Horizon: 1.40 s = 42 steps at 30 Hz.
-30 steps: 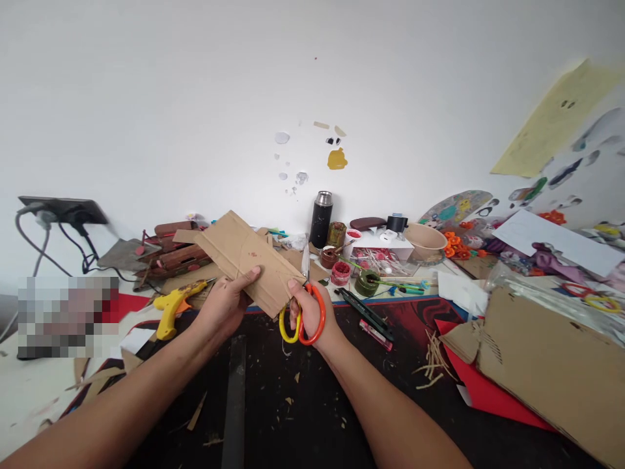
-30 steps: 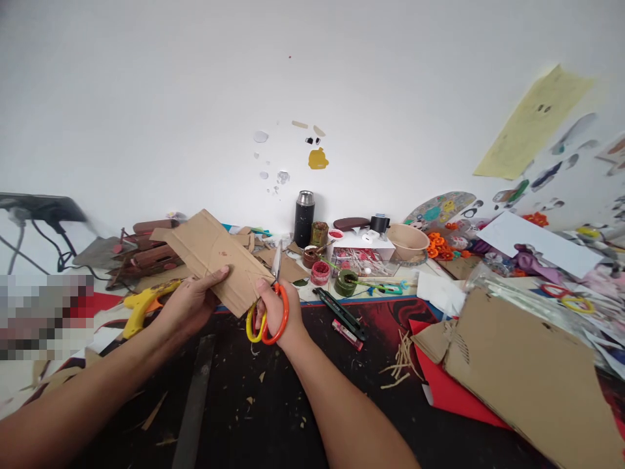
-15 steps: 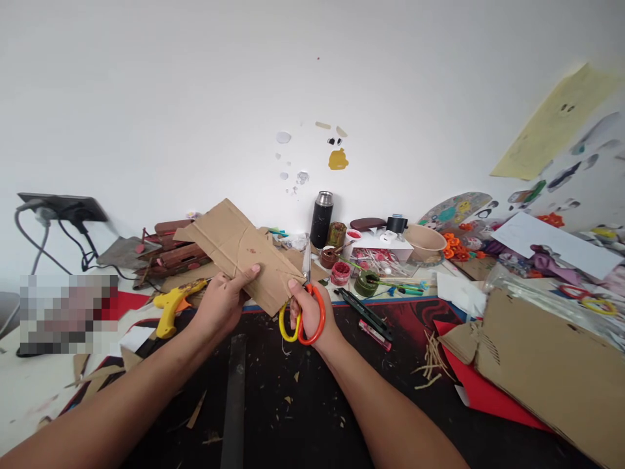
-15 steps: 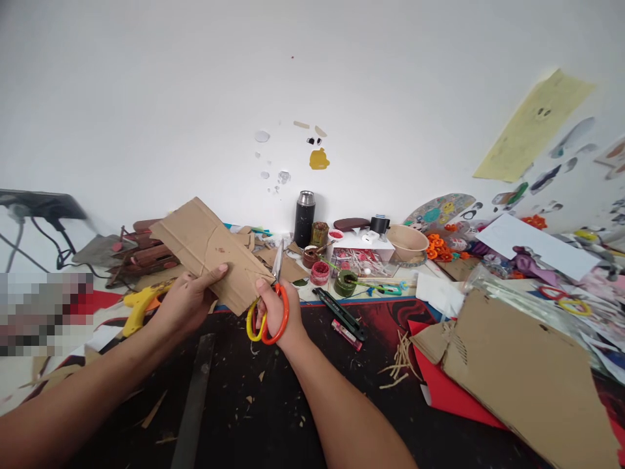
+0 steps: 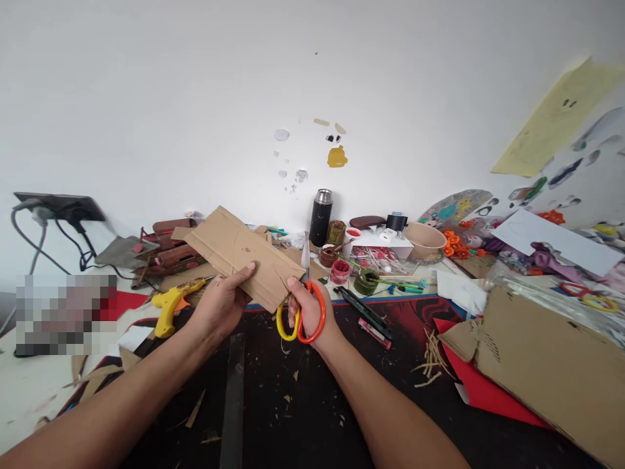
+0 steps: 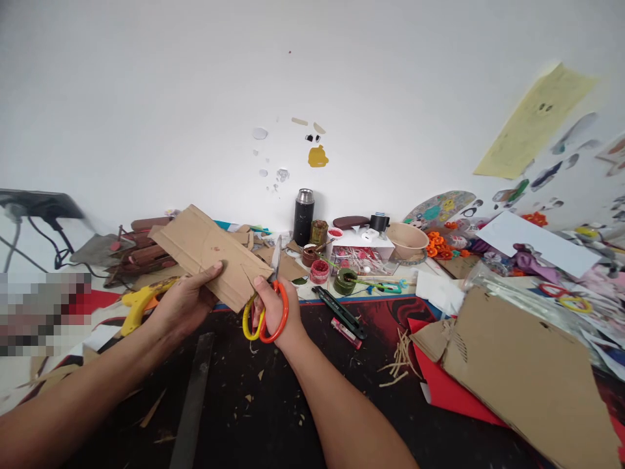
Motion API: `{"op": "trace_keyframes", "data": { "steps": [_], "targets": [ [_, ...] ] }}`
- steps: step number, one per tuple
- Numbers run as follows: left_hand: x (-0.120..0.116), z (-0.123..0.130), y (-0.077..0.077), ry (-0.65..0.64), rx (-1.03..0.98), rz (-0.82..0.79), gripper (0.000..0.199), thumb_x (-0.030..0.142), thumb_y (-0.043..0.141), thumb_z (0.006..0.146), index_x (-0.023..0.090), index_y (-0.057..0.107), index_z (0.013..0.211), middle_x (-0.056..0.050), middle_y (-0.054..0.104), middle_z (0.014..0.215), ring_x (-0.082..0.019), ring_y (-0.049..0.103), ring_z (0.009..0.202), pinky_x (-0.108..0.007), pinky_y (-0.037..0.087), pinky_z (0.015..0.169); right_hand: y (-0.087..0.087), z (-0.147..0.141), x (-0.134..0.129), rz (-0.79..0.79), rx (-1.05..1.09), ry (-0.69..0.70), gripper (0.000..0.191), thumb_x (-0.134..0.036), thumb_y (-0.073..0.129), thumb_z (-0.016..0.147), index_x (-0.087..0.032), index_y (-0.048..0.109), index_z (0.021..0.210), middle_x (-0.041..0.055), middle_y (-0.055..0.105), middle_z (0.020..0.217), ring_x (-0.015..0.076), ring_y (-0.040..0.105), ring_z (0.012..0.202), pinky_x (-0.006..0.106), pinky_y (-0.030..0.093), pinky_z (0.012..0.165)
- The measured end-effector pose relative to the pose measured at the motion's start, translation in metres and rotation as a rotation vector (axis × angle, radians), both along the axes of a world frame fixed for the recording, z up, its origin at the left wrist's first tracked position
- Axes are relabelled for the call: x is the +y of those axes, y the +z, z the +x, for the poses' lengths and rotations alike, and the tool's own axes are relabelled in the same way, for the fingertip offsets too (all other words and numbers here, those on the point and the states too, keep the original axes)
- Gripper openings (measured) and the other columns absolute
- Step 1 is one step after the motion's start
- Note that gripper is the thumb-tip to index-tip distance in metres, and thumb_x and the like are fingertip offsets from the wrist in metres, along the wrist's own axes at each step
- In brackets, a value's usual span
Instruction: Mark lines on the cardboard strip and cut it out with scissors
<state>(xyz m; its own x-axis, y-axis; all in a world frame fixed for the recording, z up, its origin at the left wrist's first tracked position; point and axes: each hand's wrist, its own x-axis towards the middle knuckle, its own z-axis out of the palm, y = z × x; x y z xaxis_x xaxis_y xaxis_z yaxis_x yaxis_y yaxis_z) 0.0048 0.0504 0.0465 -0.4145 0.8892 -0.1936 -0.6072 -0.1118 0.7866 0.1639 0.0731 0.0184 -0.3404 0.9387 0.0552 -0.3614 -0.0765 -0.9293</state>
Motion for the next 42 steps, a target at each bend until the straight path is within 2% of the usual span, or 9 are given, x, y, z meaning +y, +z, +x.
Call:
{"op": "trace_keyframes", "data": {
  "steps": [5, 13, 24, 32, 37, 42],
  "targets": [
    [-0.001, -0.001, 0.000, -0.021, -0.040, -0.017, 0.024, 0.004, 0.079, 0.087, 0.012, 0.080, 0.109, -0.010, 0.087, 0.104, -0.020, 0.082, 0.081, -0.025, 0.071, 0.072, 0.002, 0.000, -0.002, -0.002, 0.048, 0.023, 0.053, -0.066, 0.082, 0.081, -0.024, 0.053, 0.067, -0.0071, 0.049, 0.042, 0.0108, 0.043, 0.029, 0.022, 0.034, 0.030],
    [0.001, -0.004, -0.003, -0.010, 0.023, 0.022, 0.022, 0.006, 0.081, 0.085, 0.011, 0.080, 0.106, -0.012, 0.086, 0.106, -0.022, 0.082, 0.082, -0.027, 0.070, 0.074, -0.008, -0.001, 0.006, -0.051, 0.053, 0.053, 0.055, -0.066, 0.084, 0.078, -0.023, 0.052, 0.064, -0.0068, 0.049, 0.041, 0.0096, 0.042, 0.029, 0.021, 0.033, 0.031],
    [0.000, -0.003, -0.004, -0.044, -0.027, -0.016, 0.030, 0.006, 0.080, 0.085, 0.014, 0.080, 0.115, -0.009, 0.086, 0.105, -0.020, 0.081, 0.081, -0.027, 0.070, 0.070, -0.003, 0.003, 0.006, -0.072, 0.066, 0.135, 0.056, -0.064, 0.084, 0.078, -0.023, 0.051, 0.057, -0.0051, 0.045, 0.037, 0.0092, 0.041, 0.029, 0.022, 0.033, 0.033],
    [0.000, -0.002, -0.007, -0.059, -0.044, -0.005, 0.035, 0.008, 0.079, 0.086, 0.016, 0.078, 0.120, -0.009, 0.086, 0.106, -0.022, 0.081, 0.082, -0.029, 0.069, 0.069, 0.001, 0.004, 0.004, -0.074, 0.099, 0.144, 0.053, -0.060, 0.083, 0.079, -0.023, 0.052, 0.056, -0.0047, 0.045, 0.036, 0.0089, 0.039, 0.029, 0.022, 0.032, 0.034],
    [0.000, -0.003, -0.008, -0.078, -0.061, -0.009, 0.044, 0.010, 0.080, 0.085, 0.018, 0.077, 0.128, -0.009, 0.086, 0.107, -0.024, 0.082, 0.087, -0.029, 0.069, 0.069, 0.003, 0.004, 0.003, -0.092, 0.113, 0.155, 0.051, -0.059, 0.084, 0.077, -0.023, 0.053, 0.057, -0.0049, 0.046, 0.037, 0.0085, 0.039, 0.029, 0.021, 0.030, 0.033],
    [-0.001, -0.004, -0.007, -0.122, -0.055, -0.038, 0.030, 0.013, 0.078, 0.088, 0.016, 0.078, 0.118, -0.009, 0.086, 0.103, -0.024, 0.081, 0.082, -0.030, 0.069, 0.069, 0.005, 0.004, 0.003, -0.100, 0.115, 0.185, 0.048, -0.059, 0.083, 0.077, -0.023, 0.056, 0.060, -0.0054, 0.047, 0.038, 0.0088, 0.039, 0.029, 0.021, 0.030, 0.032]
  ]
}}
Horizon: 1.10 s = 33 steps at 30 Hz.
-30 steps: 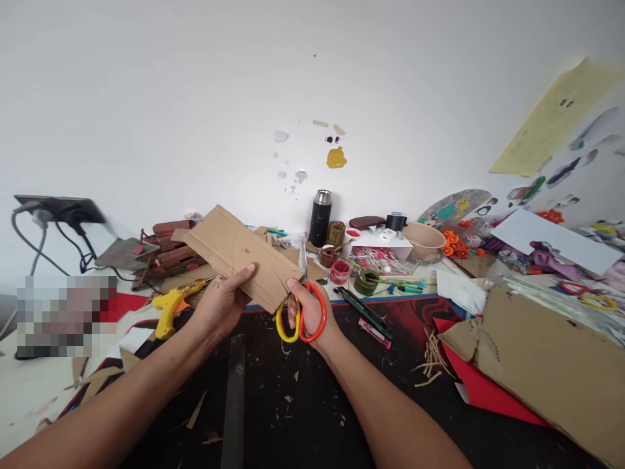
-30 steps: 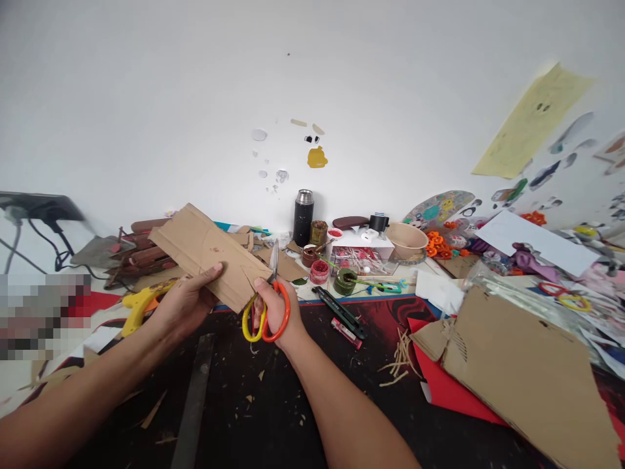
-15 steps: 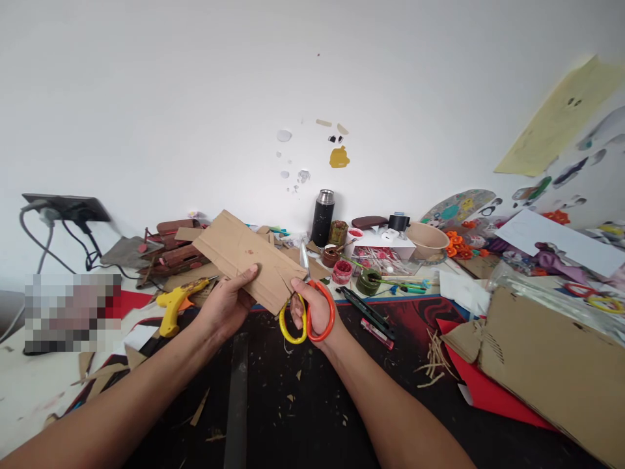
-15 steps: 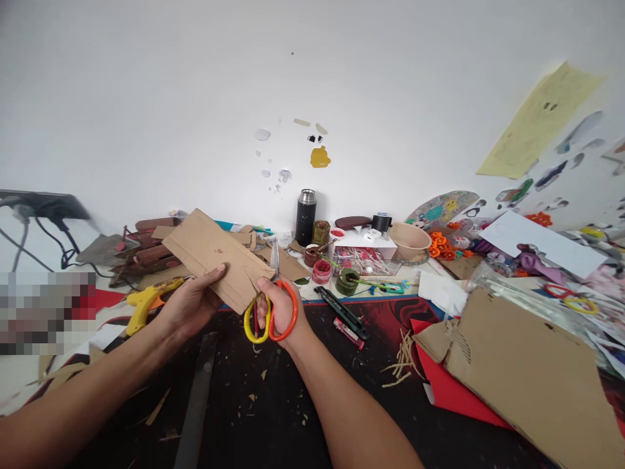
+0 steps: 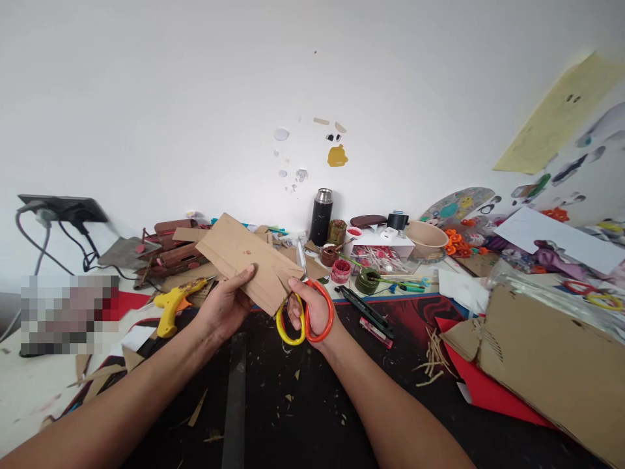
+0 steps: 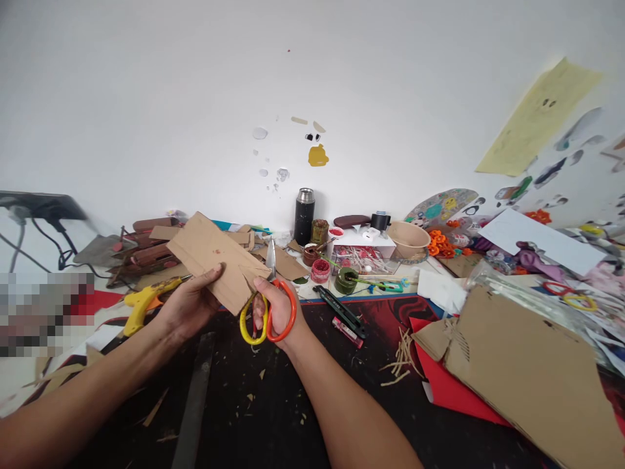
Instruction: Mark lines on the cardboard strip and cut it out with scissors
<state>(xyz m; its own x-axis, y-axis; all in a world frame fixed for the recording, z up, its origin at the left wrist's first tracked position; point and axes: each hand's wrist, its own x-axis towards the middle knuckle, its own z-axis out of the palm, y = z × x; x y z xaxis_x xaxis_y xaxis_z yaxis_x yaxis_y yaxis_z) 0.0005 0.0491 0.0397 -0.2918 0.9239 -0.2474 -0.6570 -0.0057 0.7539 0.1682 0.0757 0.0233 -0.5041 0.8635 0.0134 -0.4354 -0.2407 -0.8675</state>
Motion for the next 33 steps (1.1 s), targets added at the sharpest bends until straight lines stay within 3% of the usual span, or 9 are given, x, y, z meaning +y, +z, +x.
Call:
{"op": "trace_keyframes", "data": {
  "steps": [8, 14, 21, 28, 33],
  "targets": [
    [-0.001, -0.001, 0.001, -0.025, 0.042, -0.030, 0.025, 0.017, 0.080, 0.087, 0.015, 0.078, 0.112, -0.011, 0.085, 0.098, -0.025, 0.079, 0.072, -0.033, 0.068, 0.062, 0.000, -0.001, -0.001, -0.027, 0.017, -0.001, 0.041, -0.055, 0.083, 0.079, -0.023, 0.060, 0.067, -0.0068, 0.048, 0.039, 0.0093, 0.040, 0.029, 0.021, 0.031, 0.032],
    [0.001, 0.000, 0.000, 0.089, 0.098, 0.040, 0.032, 0.010, 0.084, 0.081, 0.015, 0.079, 0.111, -0.011, 0.086, 0.107, -0.027, 0.083, 0.094, -0.034, 0.070, 0.083, -0.008, -0.004, 0.002, -0.030, -0.020, -0.048, 0.044, -0.059, 0.083, 0.077, -0.024, 0.059, 0.073, -0.0080, 0.048, 0.040, 0.0100, 0.041, 0.029, 0.021, 0.031, 0.031],
    [-0.001, 0.002, 0.002, 0.096, 0.150, 0.145, 0.050, 0.014, 0.094, 0.073, 0.017, 0.078, 0.121, -0.012, 0.086, 0.112, -0.032, 0.082, 0.108, -0.036, 0.070, 0.090, -0.011, -0.005, 0.002, 0.011, -0.065, -0.070, 0.053, -0.067, 0.086, 0.075, -0.022, 0.057, 0.074, -0.0083, 0.050, 0.041, 0.0091, 0.040, 0.029, 0.020, 0.031, 0.030],
    [0.000, 0.003, 0.001, 0.102, 0.090, 0.037, 0.041, 0.007, 0.088, 0.077, 0.016, 0.078, 0.115, -0.011, 0.086, 0.106, -0.026, 0.083, 0.089, -0.031, 0.071, 0.078, -0.013, -0.003, 0.002, 0.060, -0.081, -0.096, 0.052, -0.068, 0.086, 0.077, -0.023, 0.061, 0.084, -0.0095, 0.051, 0.042, 0.0111, 0.042, 0.028, 0.022, 0.033, 0.030],
    [-0.001, 0.004, 0.007, 0.121, 0.103, 0.074, 0.037, 0.008, 0.088, 0.077, 0.015, 0.079, 0.112, -0.011, 0.086, 0.106, -0.026, 0.083, 0.093, -0.032, 0.071, 0.084, -0.013, -0.004, 0.001, 0.084, -0.098, -0.112, 0.051, -0.069, 0.083, 0.080, -0.024, 0.059, 0.079, -0.0085, 0.050, 0.041, 0.0110, 0.040, 0.028, 0.023, 0.031, 0.029]
  ]
}}
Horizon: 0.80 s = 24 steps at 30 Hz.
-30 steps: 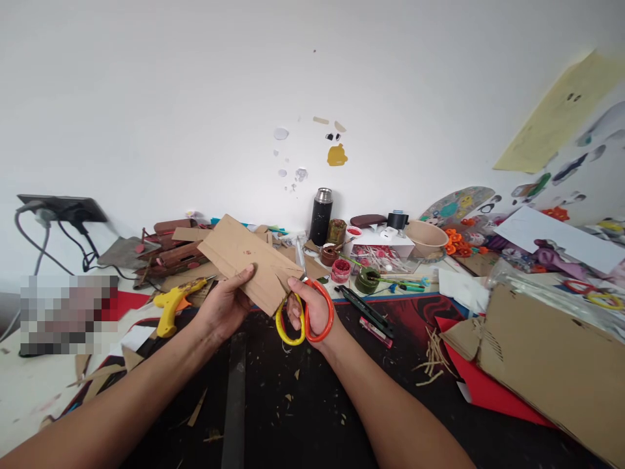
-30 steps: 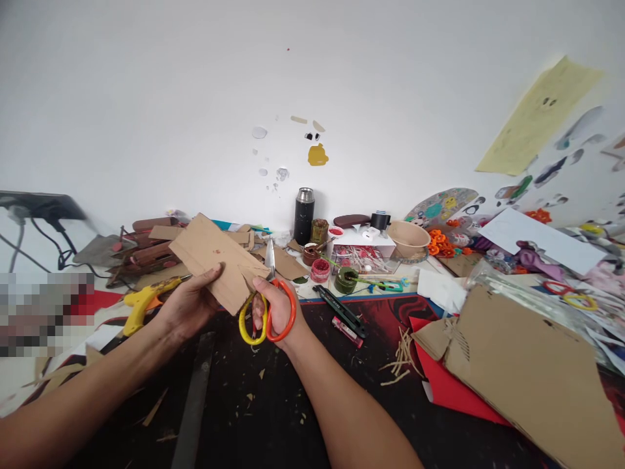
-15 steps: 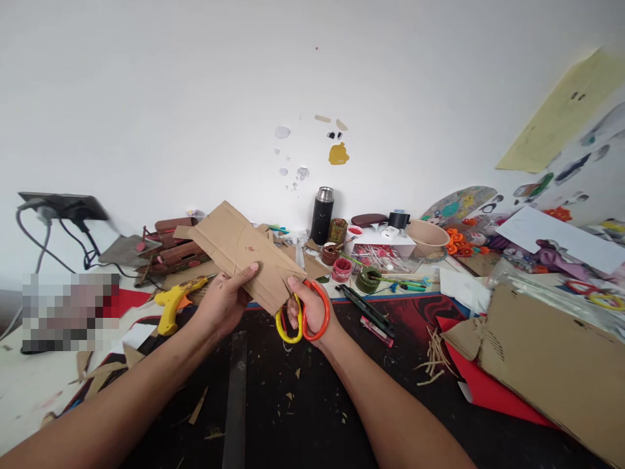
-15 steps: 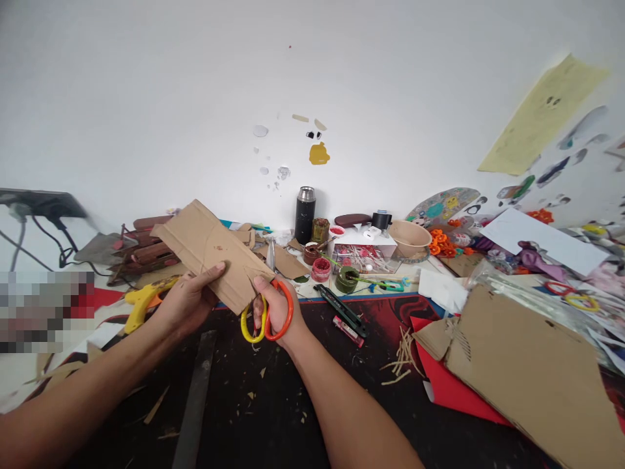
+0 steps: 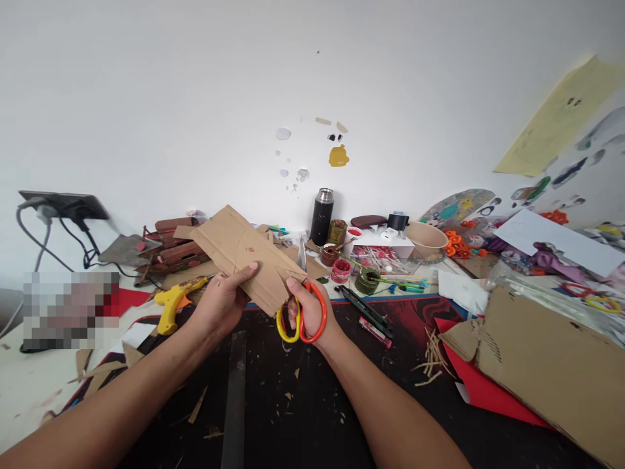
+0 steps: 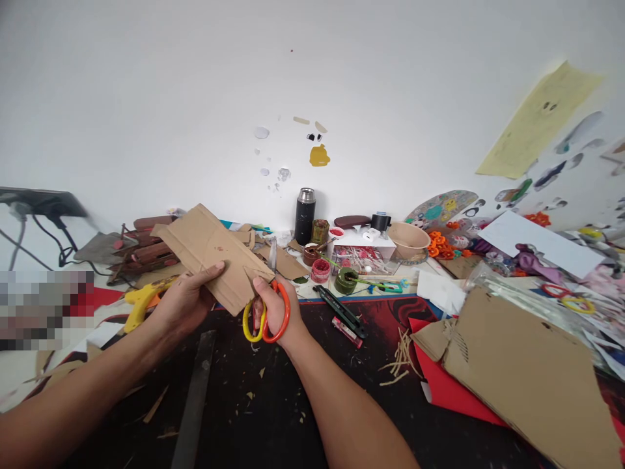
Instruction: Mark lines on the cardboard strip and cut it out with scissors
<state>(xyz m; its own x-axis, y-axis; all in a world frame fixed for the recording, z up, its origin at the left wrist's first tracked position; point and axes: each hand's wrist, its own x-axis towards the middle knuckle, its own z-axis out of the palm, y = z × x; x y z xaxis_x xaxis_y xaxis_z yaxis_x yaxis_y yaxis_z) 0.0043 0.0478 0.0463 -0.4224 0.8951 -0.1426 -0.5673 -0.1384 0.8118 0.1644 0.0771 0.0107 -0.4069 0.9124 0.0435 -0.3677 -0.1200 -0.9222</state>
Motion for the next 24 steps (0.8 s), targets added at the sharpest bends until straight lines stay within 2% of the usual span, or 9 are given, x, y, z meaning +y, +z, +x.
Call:
{"op": "trace_keyframes", "data": {
  "steps": [4, 10, 18, 21, 24],
  "targets": [
    [-0.0032, 0.0014, 0.0071, 0.017, 0.018, 0.059, 0.041, 0.009, 0.091, 0.075, 0.015, 0.078, 0.113, -0.011, 0.086, 0.108, -0.028, 0.083, 0.099, -0.029, 0.069, 0.083, -0.0002, -0.0007, -0.0015, 0.016, 0.000, -0.007, 0.050, -0.069, 0.080, 0.083, -0.025, 0.059, 0.077, -0.0080, 0.050, 0.042, 0.0113, 0.041, 0.029, 0.023, 0.031, 0.030],
    [-0.0039, 0.0007, 0.0086, -0.043, -0.032, -0.101, 0.032, 0.011, 0.085, 0.080, 0.013, 0.079, 0.112, -0.010, 0.085, 0.099, -0.024, 0.080, 0.076, -0.032, 0.069, 0.065, -0.0044, -0.0013, -0.0006, 0.019, 0.010, 0.014, 0.053, -0.070, 0.081, 0.085, -0.025, 0.057, 0.072, -0.0070, 0.052, 0.042, 0.0114, 0.043, 0.029, 0.024, 0.031, 0.030],
    [-0.0022, 0.0009, 0.0056, -0.066, -0.051, -0.101, 0.030, 0.010, 0.084, 0.082, 0.015, 0.078, 0.111, -0.010, 0.085, 0.098, -0.023, 0.079, 0.072, -0.031, 0.068, 0.064, -0.0027, -0.0019, -0.0003, 0.012, -0.007, 0.004, 0.053, -0.070, 0.079, 0.085, -0.025, 0.056, 0.067, -0.0062, 0.049, 0.041, 0.0115, 0.041, 0.029, 0.025, 0.032, 0.031],
    [-0.0003, 0.0006, 0.0042, -0.024, -0.039, -0.074, 0.031, 0.006, 0.085, 0.079, 0.014, 0.078, 0.109, -0.009, 0.085, 0.100, -0.022, 0.080, 0.076, -0.030, 0.069, 0.068, -0.0043, -0.0025, 0.0002, -0.016, -0.025, -0.001, 0.052, -0.071, 0.081, 0.081, -0.025, 0.058, 0.072, -0.0076, 0.048, 0.041, 0.0117, 0.039, 0.029, 0.025, 0.031, 0.030],
    [0.0008, -0.0007, 0.0038, -0.048, -0.036, -0.091, 0.033, 0.007, 0.085, 0.080, 0.014, 0.078, 0.112, -0.010, 0.085, 0.101, -0.022, 0.081, 0.078, -0.033, 0.071, 0.073, -0.0048, -0.0021, 0.0004, -0.018, -0.035, 0.005, 0.051, -0.070, 0.082, 0.081, -0.025, 0.059, 0.077, -0.0079, 0.050, 0.042, 0.0119, 0.041, 0.029, 0.024, 0.031, 0.030]
  ]
}}
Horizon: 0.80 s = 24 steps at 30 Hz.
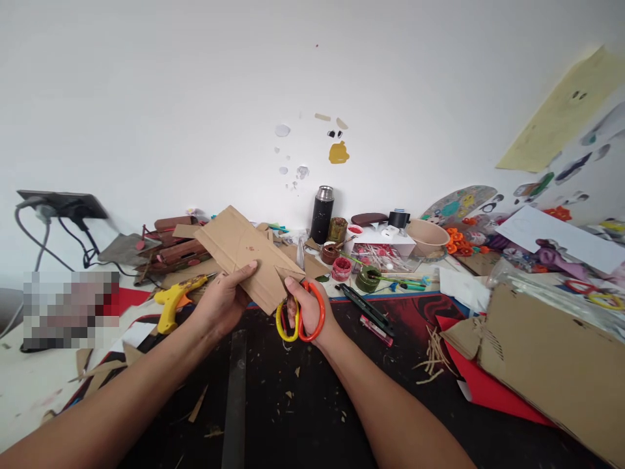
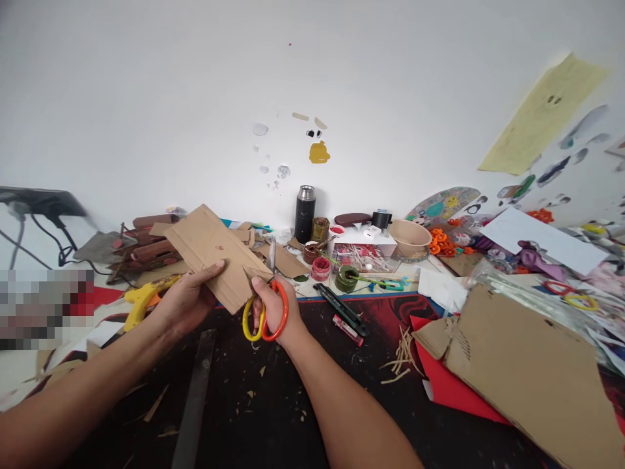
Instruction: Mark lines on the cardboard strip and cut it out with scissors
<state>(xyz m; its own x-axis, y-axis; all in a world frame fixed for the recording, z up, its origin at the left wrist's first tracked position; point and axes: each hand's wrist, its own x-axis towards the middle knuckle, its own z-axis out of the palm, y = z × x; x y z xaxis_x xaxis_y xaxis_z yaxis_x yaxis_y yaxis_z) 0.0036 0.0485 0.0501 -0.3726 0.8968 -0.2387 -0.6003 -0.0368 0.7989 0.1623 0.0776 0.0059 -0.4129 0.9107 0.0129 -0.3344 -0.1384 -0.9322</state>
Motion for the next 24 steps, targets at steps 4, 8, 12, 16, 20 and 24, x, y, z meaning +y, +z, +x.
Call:
{"op": "trace_keyframes", "data": {
  "steps": [4, 8, 12, 16, 20, 24],
  "targets": [
    [0.000, -0.001, 0.000, -0.010, 0.018, -0.001, 0.029, 0.008, 0.084, 0.083, 0.013, 0.078, 0.110, -0.010, 0.085, 0.102, -0.022, 0.080, 0.078, -0.032, 0.071, 0.070, 0.001, 0.000, 0.000, -0.018, 0.005, 0.001, 0.050, -0.069, 0.083, 0.080, -0.025, 0.059, 0.081, -0.0093, 0.051, 0.043, 0.0114, 0.041, 0.029, 0.023, 0.033, 0.029],
    [0.002, -0.002, -0.003, 0.007, 0.034, -0.005, 0.024, 0.006, 0.083, 0.082, 0.013, 0.078, 0.105, -0.009, 0.085, 0.094, -0.021, 0.079, 0.072, -0.029, 0.069, 0.064, 0.000, 0.000, -0.001, -0.049, -0.016, 0.018, 0.050, -0.067, 0.085, 0.080, -0.025, 0.056, 0.079, -0.0094, 0.053, 0.045, 0.0115, 0.043, 0.028, 0.024, 0.038, 0.030],
    [0.007, -0.009, -0.004, 0.031, 0.044, 0.029, 0.026, 0.007, 0.084, 0.081, 0.014, 0.079, 0.106, -0.010, 0.086, 0.097, -0.021, 0.079, 0.072, -0.028, 0.069, 0.065, -0.002, -0.001, -0.003, -0.037, -0.023, 0.042, 0.047, -0.062, 0.082, 0.083, -0.025, 0.055, 0.078, -0.0092, 0.054, 0.046, 0.0113, 0.044, 0.030, 0.024, 0.040, 0.031],
    [0.012, -0.021, -0.002, 0.112, 0.044, 0.094, 0.034, 0.006, 0.083, 0.082, 0.016, 0.078, 0.114, -0.009, 0.086, 0.105, -0.020, 0.082, 0.081, -0.023, 0.069, 0.073, -0.003, -0.002, -0.003, -0.046, -0.006, 0.034, 0.043, -0.060, 0.081, 0.083, -0.024, 0.057, 0.081, -0.0095, 0.054, 0.046, 0.0116, 0.044, 0.030, 0.023, 0.039, 0.030],
    [0.014, -0.028, -0.001, 0.132, 0.037, 0.114, 0.031, 0.007, 0.082, 0.084, 0.014, 0.077, 0.114, -0.009, 0.086, 0.105, -0.019, 0.082, 0.081, -0.022, 0.069, 0.073, -0.003, -0.002, -0.002, -0.064, -0.010, 0.001, 0.044, -0.059, 0.082, 0.080, -0.024, 0.057, 0.078, -0.0091, 0.053, 0.045, 0.0107, 0.042, 0.029, 0.022, 0.036, 0.029],
    [0.015, -0.028, -0.004, 0.113, 0.048, 0.111, 0.029, 0.009, 0.081, 0.086, 0.014, 0.078, 0.115, -0.010, 0.086, 0.107, -0.020, 0.082, 0.083, -0.023, 0.069, 0.074, -0.001, -0.002, 0.000, -0.057, -0.008, -0.031, 0.046, -0.060, 0.081, 0.079, -0.023, 0.055, 0.072, -0.0080, 0.052, 0.043, 0.0099, 0.042, 0.029, 0.020, 0.033, 0.029]
  ]
}}
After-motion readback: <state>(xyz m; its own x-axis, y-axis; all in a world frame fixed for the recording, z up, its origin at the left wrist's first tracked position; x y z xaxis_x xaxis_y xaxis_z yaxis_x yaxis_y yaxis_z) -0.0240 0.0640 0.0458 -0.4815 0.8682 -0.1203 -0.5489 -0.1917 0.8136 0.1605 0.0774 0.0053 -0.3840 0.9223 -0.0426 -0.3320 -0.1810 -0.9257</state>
